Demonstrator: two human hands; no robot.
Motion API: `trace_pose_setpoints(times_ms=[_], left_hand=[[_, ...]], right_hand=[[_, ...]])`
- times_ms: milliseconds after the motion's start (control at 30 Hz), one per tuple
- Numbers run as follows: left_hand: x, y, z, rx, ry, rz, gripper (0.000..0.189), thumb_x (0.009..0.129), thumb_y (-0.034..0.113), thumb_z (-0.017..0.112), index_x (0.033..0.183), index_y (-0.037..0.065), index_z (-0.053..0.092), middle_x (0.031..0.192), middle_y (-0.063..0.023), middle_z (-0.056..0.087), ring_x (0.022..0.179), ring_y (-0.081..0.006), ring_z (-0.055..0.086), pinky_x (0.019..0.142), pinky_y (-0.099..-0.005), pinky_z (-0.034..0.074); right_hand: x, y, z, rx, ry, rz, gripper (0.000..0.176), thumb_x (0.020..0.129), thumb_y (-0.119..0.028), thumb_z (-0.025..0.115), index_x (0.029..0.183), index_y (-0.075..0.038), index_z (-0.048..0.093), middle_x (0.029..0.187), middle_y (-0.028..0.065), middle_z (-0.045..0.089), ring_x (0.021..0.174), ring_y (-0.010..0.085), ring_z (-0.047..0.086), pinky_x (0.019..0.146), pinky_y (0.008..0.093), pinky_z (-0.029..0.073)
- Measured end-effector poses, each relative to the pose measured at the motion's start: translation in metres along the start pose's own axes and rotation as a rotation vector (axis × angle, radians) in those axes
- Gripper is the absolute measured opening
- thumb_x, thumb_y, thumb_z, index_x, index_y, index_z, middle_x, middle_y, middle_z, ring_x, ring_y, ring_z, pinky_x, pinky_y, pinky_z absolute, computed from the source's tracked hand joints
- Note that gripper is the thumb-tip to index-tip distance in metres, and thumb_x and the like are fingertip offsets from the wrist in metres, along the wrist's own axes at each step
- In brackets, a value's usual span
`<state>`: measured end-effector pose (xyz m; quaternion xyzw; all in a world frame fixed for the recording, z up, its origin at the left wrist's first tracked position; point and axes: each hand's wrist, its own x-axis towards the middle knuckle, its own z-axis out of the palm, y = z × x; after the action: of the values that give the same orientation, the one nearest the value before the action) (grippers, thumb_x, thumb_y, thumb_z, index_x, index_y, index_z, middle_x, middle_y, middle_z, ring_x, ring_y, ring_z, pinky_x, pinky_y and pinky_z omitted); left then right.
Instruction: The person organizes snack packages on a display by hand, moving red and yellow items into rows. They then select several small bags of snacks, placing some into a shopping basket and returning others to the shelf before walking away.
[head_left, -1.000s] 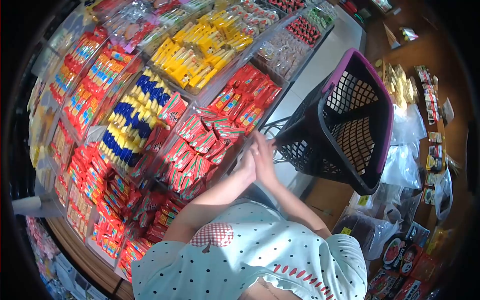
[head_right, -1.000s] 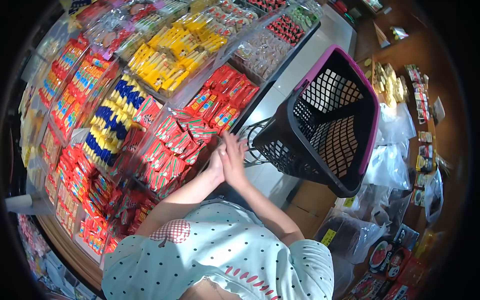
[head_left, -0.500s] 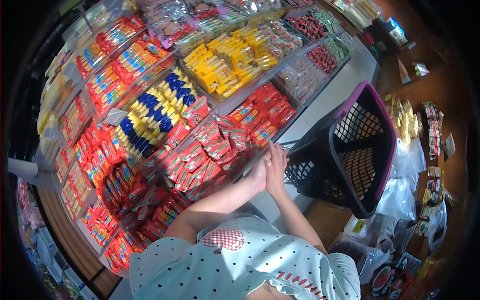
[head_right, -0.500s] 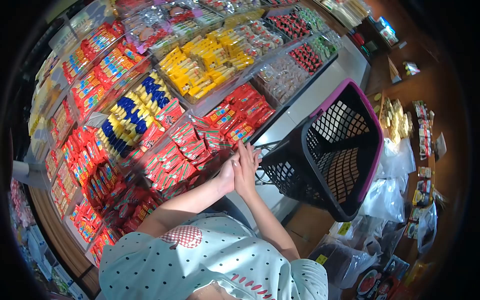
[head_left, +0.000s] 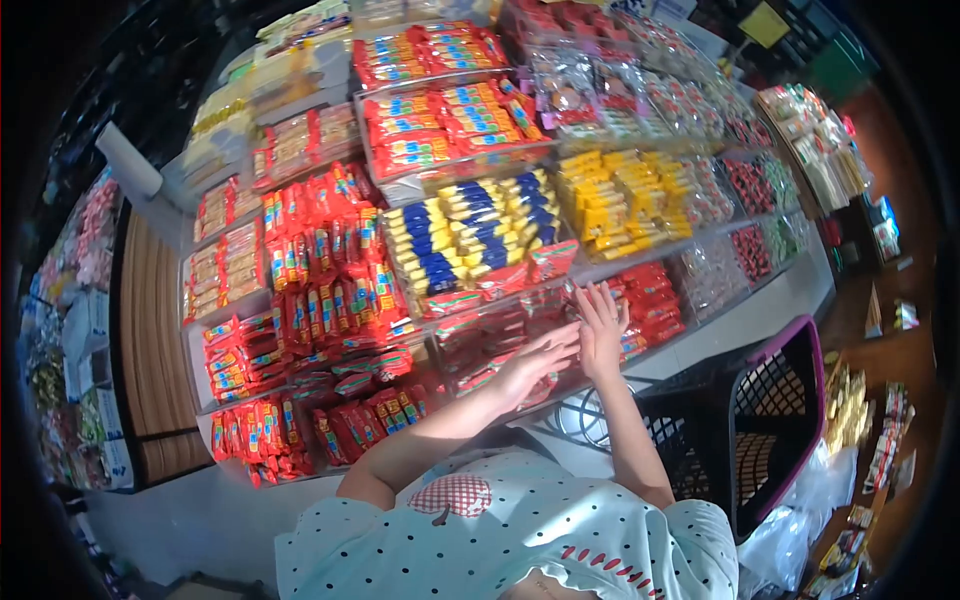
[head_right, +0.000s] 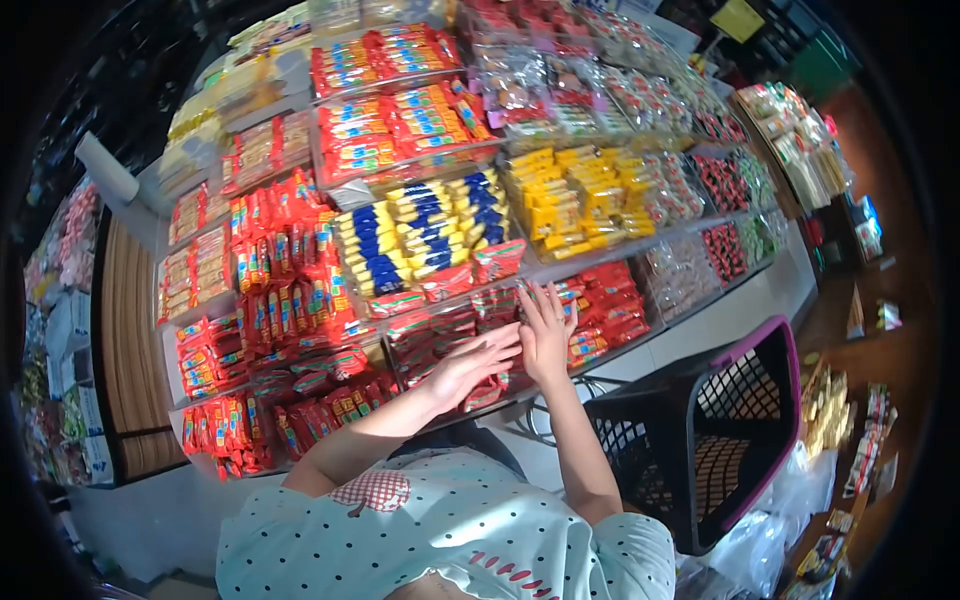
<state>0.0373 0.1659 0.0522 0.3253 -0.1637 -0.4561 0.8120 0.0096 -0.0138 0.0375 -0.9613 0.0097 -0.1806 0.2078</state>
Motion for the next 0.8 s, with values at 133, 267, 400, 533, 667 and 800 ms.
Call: trace_pose_setpoints(times_ms=[133, 267, 400, 533, 667, 800], left_hand=[[-0.038, 0.038, -0.022, 0.182, 0.136, 0.131, 0.046, 0.096, 0.027, 0.042, 0.131, -0.002, 0.039, 0.125, -0.0195, 0.053, 0.117, -0.0255, 0.051, 0.101, -0.0362, 0.037], [-0.049, 0.043, -0.03, 0.261, 0.298, 0.191, 0.033, 0.095, 0.022, 0.045, 0.118, -0.001, 0.049, 0.111, -0.0143, 0.06, 0.105, -0.0201, 0.057, 0.09, -0.0311, 0.042], [-0.041, 0.031, -0.038, 0.263, 0.383, 0.173, 0.025, 0.093, 0.02, 0.047, 0.11, 0.002, 0.053, 0.102, -0.0108, 0.062, 0.097, -0.0165, 0.058, 0.085, -0.0289, 0.043], [-0.032, 0.021, -0.038, 0.277, 0.357, 0.166, 0.025, 0.093, 0.019, 0.048, 0.11, 0.002, 0.052, 0.103, -0.0117, 0.062, 0.097, -0.0176, 0.058, 0.085, -0.0303, 0.044], [-0.029, 0.01, -0.041, 0.299, 0.353, 0.203, 0.022, 0.094, 0.017, 0.046, 0.11, 0.003, 0.052, 0.103, -0.0114, 0.062, 0.096, -0.0172, 0.058, 0.084, -0.0306, 0.044], [-0.036, -0.002, -0.041, 0.3, 0.403, 0.167, 0.022, 0.094, 0.017, 0.047, 0.11, 0.004, 0.053, 0.104, -0.0095, 0.062, 0.095, -0.0157, 0.058, 0.082, -0.0295, 0.044]], right_hand=[[0.061, -0.013, 0.013, -0.045, 0.077, -0.036, 0.042, 0.089, -0.028, 0.05, 0.127, -0.011, 0.051, 0.133, 0.0092, 0.047, 0.13, 0.0288, 0.035, 0.107, 0.0529, 0.012], [0.111, -0.019, 0.014, -0.025, 0.193, -0.064, 0.035, 0.087, -0.025, 0.057, 0.117, -0.008, 0.056, 0.125, 0.0089, 0.052, 0.125, 0.0279, 0.041, 0.105, 0.0516, 0.017], [0.143, 0.0, 0.006, -0.04, 0.256, -0.074, 0.031, 0.083, -0.022, 0.06, 0.111, -0.007, 0.058, 0.117, 0.01, 0.055, 0.117, 0.0272, 0.046, 0.104, 0.0488, 0.021], [0.161, 0.034, -0.006, -0.015, 0.307, -0.043, 0.027, 0.082, -0.018, 0.061, 0.106, -0.007, 0.06, 0.113, 0.0094, 0.058, 0.111, 0.0264, 0.049, 0.098, 0.0421, 0.028], [0.158, 0.051, -0.014, 0.05, 0.307, 0.02, 0.026, 0.083, -0.018, 0.061, 0.106, -0.006, 0.06, 0.109, 0.0101, 0.059, 0.108, 0.0276, 0.051, 0.096, 0.0409, 0.031], [0.135, 0.051, -0.013, 0.122, 0.327, 0.039, 0.023, 0.083, -0.016, 0.06, 0.102, -0.003, 0.058, 0.104, 0.0115, 0.059, 0.103, 0.0296, 0.053, 0.09, 0.0389, 0.037]])
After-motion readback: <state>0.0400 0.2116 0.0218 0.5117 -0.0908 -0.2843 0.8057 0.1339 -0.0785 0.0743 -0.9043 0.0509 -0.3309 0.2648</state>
